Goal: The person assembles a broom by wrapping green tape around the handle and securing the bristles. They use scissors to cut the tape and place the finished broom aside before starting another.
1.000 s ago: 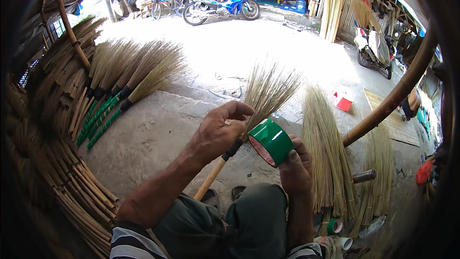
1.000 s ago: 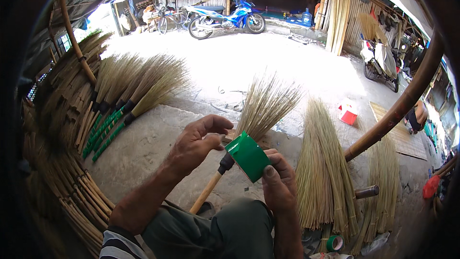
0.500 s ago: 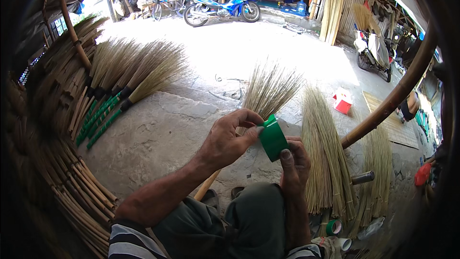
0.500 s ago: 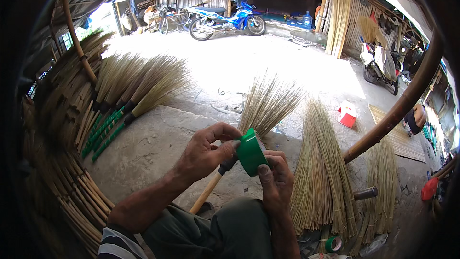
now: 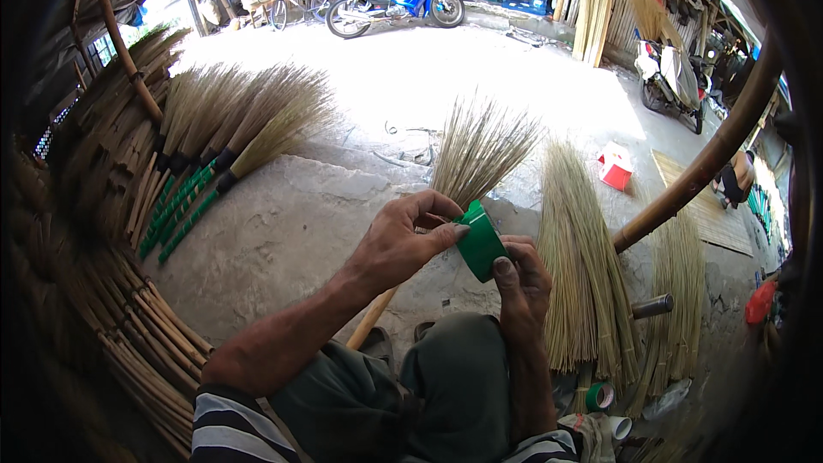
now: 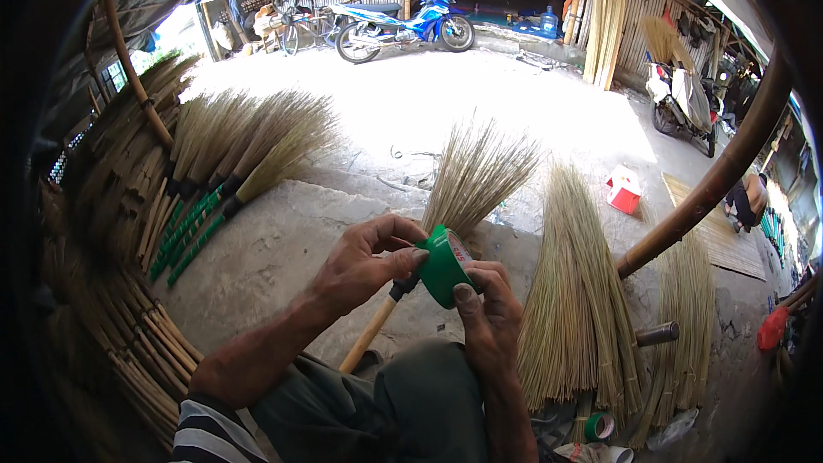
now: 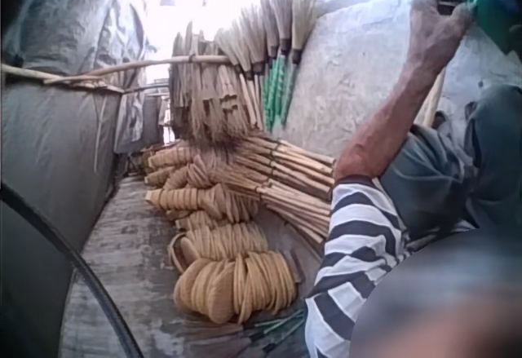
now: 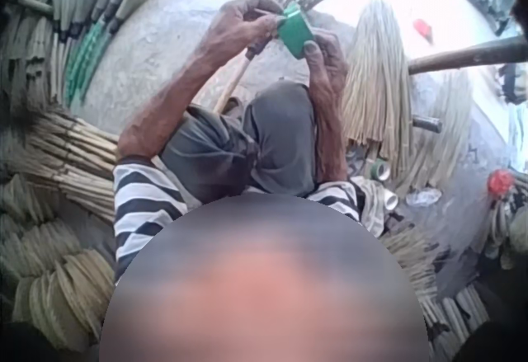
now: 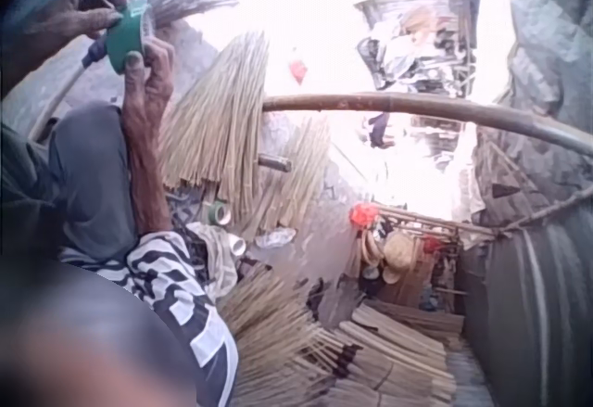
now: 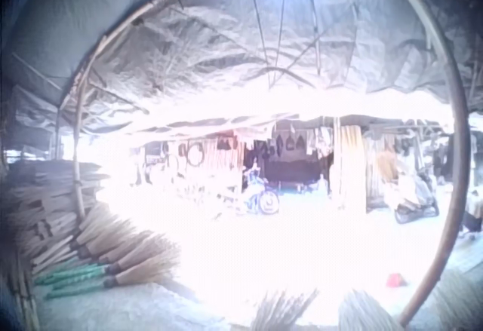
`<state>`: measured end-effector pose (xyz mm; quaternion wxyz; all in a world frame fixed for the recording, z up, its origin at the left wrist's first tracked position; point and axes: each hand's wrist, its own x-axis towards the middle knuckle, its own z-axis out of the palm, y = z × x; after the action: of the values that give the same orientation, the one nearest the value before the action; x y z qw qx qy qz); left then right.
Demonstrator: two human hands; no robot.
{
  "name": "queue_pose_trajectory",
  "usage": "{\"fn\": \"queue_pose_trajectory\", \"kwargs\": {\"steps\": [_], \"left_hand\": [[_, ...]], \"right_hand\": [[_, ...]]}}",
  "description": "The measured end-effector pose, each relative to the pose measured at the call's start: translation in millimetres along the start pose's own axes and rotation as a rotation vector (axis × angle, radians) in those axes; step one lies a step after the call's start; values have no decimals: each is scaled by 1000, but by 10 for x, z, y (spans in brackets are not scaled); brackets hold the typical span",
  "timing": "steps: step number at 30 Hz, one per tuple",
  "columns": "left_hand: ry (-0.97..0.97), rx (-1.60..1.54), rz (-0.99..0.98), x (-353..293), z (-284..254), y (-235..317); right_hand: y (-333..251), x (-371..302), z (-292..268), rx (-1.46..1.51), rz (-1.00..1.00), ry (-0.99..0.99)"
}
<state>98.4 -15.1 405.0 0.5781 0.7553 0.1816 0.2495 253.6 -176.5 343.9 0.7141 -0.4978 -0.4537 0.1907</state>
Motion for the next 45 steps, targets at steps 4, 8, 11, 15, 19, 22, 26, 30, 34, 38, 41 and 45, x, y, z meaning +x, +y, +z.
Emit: {"fn": "queue_pose_trajectory", "kwargs": {"steps": [4, 8, 11, 15, 19, 22, 26, 30, 34, 38, 41, 45], "left_hand": [[15, -80, -74, 7, 29, -41], [3, -208, -128, 0, 40, -93], [-10, -218, -174, -6, 56, -146], [20, -245, -194, 20, 92, -215], [84, -121, -157, 34, 106, -227], [137, 41, -103, 17, 100, -192], [186, 174, -58, -25, 97, -134], [230, 235, -13, -48, 112, -120], [256, 245, -5, -44, 135, -155], [264, 254, 8, -30, 171, -171], [273, 233, -14, -10, 214, -157], [252, 75, -89, 18, 277, -143]], "right_hand": [[52, -21, -18, -33, -21, -16], [108, -54, -56, -54, -23, -6], [145, -76, -77, -44, -23, -3], [195, -76, -93, -76, -22, -13], [241, -47, -106, -102, -20, -71], [256, -21, -105, -139, 16, -115], [249, 20, -90, -286, -13, -143], [249, 73, -71, -327, -64, -173], [283, 115, -73, -378, -126, -188], [332, 126, -113, -415, -155, -199], [386, 137, -156, -433, -181, -202], [496, 168, -213, -404, -165, -164]]}}
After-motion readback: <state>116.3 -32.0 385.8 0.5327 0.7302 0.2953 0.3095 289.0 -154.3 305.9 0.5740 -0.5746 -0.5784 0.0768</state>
